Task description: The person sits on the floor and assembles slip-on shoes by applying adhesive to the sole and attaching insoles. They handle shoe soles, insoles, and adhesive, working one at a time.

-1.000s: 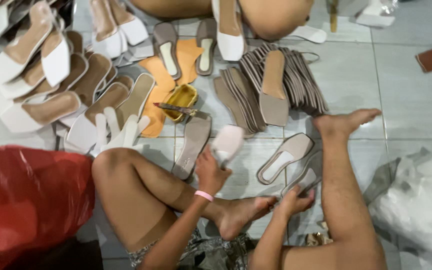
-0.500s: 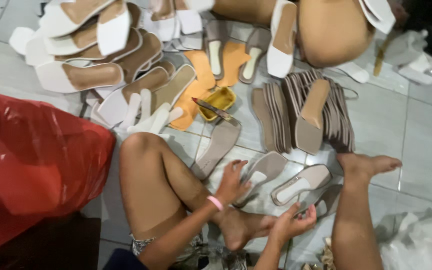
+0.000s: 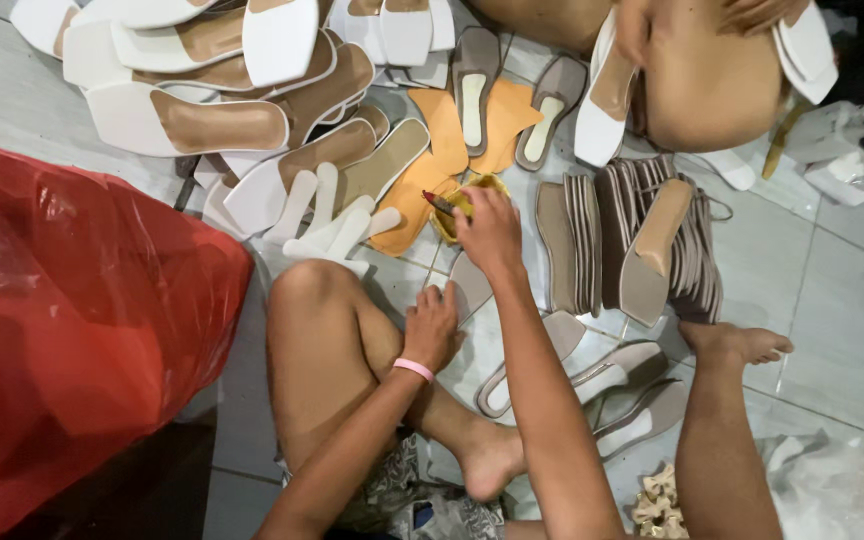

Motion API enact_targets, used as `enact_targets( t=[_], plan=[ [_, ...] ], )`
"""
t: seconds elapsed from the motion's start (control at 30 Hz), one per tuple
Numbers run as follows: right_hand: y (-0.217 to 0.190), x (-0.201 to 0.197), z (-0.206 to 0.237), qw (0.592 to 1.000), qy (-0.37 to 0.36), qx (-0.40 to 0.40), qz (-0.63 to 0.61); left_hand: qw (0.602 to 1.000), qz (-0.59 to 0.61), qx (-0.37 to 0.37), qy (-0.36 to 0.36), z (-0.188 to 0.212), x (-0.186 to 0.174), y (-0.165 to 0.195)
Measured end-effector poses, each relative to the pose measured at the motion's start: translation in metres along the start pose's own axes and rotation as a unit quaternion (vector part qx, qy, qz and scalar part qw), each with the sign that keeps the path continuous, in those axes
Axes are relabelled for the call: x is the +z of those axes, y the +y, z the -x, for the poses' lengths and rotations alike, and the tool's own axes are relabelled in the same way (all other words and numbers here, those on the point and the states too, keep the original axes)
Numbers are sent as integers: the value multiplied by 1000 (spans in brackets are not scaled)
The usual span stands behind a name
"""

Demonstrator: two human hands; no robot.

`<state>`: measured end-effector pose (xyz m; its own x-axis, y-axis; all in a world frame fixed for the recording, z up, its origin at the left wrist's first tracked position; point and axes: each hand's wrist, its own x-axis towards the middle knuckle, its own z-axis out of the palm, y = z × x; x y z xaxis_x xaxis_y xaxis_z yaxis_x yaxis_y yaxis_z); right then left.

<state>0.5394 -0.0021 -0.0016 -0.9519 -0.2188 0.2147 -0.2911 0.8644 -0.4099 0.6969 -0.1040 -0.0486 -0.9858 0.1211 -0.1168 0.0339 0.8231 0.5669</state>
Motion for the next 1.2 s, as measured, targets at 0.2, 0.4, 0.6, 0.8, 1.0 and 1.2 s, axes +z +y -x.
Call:
enact_targets(
  t=[0.2, 0.4, 0.6, 0.8, 1.0, 1.2],
  plan=[
    [-24, -6, -30, 988, -89, 9, 126, 999, -53, -3, 5, -12, -1, -2],
    [-20, -16, -30, 983, -144, 38, 108, 998, 1, -19, -54, -15, -11, 8],
    [-13, -37, -8, 986, -107, 128, 16, 995, 15, -46, -90, -19, -17, 15],
    [5, -46, 35, 969, 32, 209, -128, 993, 9, -66, -95, -20, -17, 22],
    [32, -31, 64, 918, 158, 284, -226, 994, -8, -48, -96, -16, -14, 25],
    [55, -44, 88, 770, 214, 385, -461, 995, 20, -40, -89, -15, -5, 24]
  ],
)
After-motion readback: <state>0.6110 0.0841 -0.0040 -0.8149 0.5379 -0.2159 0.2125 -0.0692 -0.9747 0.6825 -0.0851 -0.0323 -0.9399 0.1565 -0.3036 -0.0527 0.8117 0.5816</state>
